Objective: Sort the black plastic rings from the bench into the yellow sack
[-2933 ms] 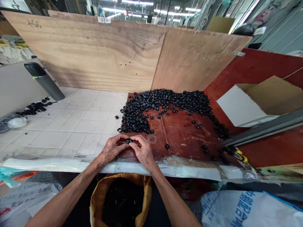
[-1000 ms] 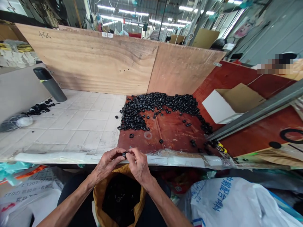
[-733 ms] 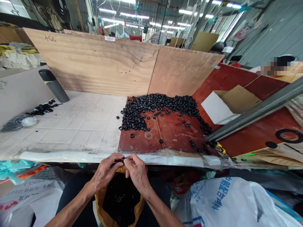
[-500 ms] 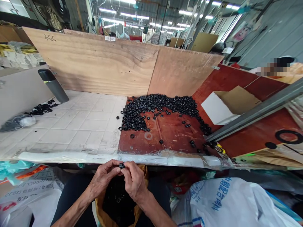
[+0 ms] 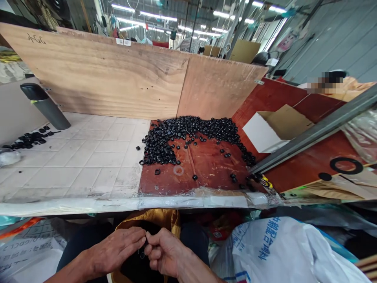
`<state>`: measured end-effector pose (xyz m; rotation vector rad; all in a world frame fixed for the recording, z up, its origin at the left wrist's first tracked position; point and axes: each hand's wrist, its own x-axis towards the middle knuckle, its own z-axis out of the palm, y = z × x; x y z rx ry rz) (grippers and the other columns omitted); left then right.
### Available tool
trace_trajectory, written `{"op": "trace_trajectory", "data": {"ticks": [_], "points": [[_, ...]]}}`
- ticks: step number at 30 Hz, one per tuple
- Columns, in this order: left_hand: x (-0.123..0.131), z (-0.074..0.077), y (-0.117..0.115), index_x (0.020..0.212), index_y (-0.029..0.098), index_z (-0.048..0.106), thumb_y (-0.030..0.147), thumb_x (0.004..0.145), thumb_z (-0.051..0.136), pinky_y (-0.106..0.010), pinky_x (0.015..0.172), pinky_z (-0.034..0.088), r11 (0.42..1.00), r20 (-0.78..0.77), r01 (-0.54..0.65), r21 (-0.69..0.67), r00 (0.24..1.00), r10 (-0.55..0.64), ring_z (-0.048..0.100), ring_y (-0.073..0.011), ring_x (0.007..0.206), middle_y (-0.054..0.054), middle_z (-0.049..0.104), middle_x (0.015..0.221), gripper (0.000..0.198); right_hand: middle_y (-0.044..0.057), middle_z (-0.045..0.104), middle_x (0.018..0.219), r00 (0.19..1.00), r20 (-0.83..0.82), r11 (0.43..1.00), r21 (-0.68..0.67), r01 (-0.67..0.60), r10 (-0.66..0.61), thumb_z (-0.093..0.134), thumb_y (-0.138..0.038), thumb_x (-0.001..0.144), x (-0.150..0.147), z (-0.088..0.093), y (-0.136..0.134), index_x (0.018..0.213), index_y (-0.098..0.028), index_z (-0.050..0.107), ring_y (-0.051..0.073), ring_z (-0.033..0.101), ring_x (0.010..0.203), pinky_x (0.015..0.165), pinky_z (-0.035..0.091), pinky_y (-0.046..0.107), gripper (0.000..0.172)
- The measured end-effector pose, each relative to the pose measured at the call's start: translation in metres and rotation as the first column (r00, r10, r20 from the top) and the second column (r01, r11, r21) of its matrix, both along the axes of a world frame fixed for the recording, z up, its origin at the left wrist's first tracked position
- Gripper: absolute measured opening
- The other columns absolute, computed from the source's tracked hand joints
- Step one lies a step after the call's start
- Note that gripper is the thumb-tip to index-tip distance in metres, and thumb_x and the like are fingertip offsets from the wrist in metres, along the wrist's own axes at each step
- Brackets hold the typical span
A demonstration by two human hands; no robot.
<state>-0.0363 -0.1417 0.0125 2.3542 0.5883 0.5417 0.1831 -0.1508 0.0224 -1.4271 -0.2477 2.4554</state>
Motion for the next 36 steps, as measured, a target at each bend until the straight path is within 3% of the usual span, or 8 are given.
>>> {"op": "trace_trajectory", "data": {"ticks": [2,3,6,8,12,18,25,36], "points": [[0.002,0.006,0.004,0.127,0.029,0.063,0.016,0.101,0.047,-0.030,0.093,0.060,0.999,0.023,-0.034,-0.029,0.999,0.035,0.073,-0.0209,0.105,-0.007,0.076,0.114,0.033,-0.004,0.051,0.058,0.983,0.175,0.933,0.341,-0.115,0.057,0.057,-0.034,0.095,0.009,0.001,0.007,0.072,-0.018,0.057,0.006,0.034,0.039,0.046,0.035,0.020,0.029],[0.004,0.008,0.008,0.124,0.028,0.063,0.019,0.100,0.053,-0.030,0.092,0.060,0.996,0.036,-0.086,-0.034,0.995,0.088,0.073,-0.0208,0.103,-0.006,0.076,0.113,0.028,-0.003,0.054,0.060,0.950,0.312,0.807,0.566,-0.172,-0.016,0.058,-0.041,0.096,0.016,0.003,0.017,0.073,-0.018,0.059,0.009,0.043,0.043,0.049,0.040,0.022,0.032],[0.018,0.013,0.033,0.109,0.026,0.067,0.033,0.095,0.067,-0.032,0.085,0.059,0.947,0.043,-0.320,-0.025,0.946,0.321,0.072,-0.0212,0.093,-0.005,0.074,0.104,0.016,0.006,0.067,0.085,0.699,0.456,0.185,0.884,-0.430,-0.551,0.059,-0.042,0.095,0.043,0.012,0.069,0.093,-0.021,0.068,0.022,0.064,0.080,0.075,0.053,0.032,0.023],[0.034,0.014,0.063,0.094,0.023,0.066,0.037,0.095,0.066,-0.032,0.077,0.057,0.852,0.054,-0.523,-0.015,0.850,0.523,0.069,-0.0193,0.080,-0.003,0.070,0.090,0.014,0.011,0.067,0.102,0.537,0.400,0.014,0.811,-0.585,-0.743,0.056,-0.032,0.095,0.062,0.013,0.116,0.110,-0.021,0.069,0.027,0.064,0.097,0.089,0.053,0.039,0.023],[0.073,0.008,0.132,0.104,0.020,0.064,0.033,0.084,0.077,-0.035,0.072,0.055,0.591,0.055,-0.805,0.045,0.593,0.804,0.066,-0.0200,0.073,-0.005,0.064,0.096,0.027,0.017,0.058,0.125,0.399,0.496,0.035,0.659,-0.752,-0.771,0.064,-0.019,0.081,0.085,-0.006,0.192,0.132,-0.017,0.064,0.030,0.064,0.104,0.091,0.055,0.044,0.051],[0.085,-0.008,0.169,0.093,0.021,0.067,0.015,0.082,0.071,-0.038,0.087,0.054,0.681,0.069,-0.729,0.069,0.684,0.726,0.067,-0.0251,0.094,-0.006,0.067,0.097,0.013,0.014,0.071,0.102,0.424,0.502,0.082,0.712,-0.697,-0.754,0.058,-0.016,0.085,0.082,-0.034,0.205,0.104,-0.015,0.073,0.027,0.068,0.094,0.090,0.055,0.041,0.024],[0.057,-0.008,0.151,0.103,0.018,0.064,0.033,0.083,0.071,-0.028,0.070,0.053,0.614,0.217,-0.504,-0.607,0.639,0.738,0.067,-0.0161,0.073,-0.001,0.071,0.082,0.025,0.006,0.076,0.086,0.846,0.186,0.272,0.961,-0.050,-0.500,0.067,-0.042,0.088,0.040,-0.027,0.172,0.111,-0.016,0.072,0.021,0.076,0.078,0.077,0.061,0.035,0.035],[0.058,-0.001,0.149,0.101,0.017,0.071,0.033,0.080,0.078,-0.031,0.090,0.055,0.614,0.353,-0.337,-0.714,0.585,0.730,0.069,-0.0176,0.091,-0.004,0.074,0.101,0.028,0.005,0.074,0.100,0.882,0.158,0.021,0.986,-0.166,-0.444,0.067,-0.028,0.088,0.011,-0.014,0.157,0.100,-0.022,0.075,0.020,0.071,0.090,0.080,0.060,0.030,0.015]]}}
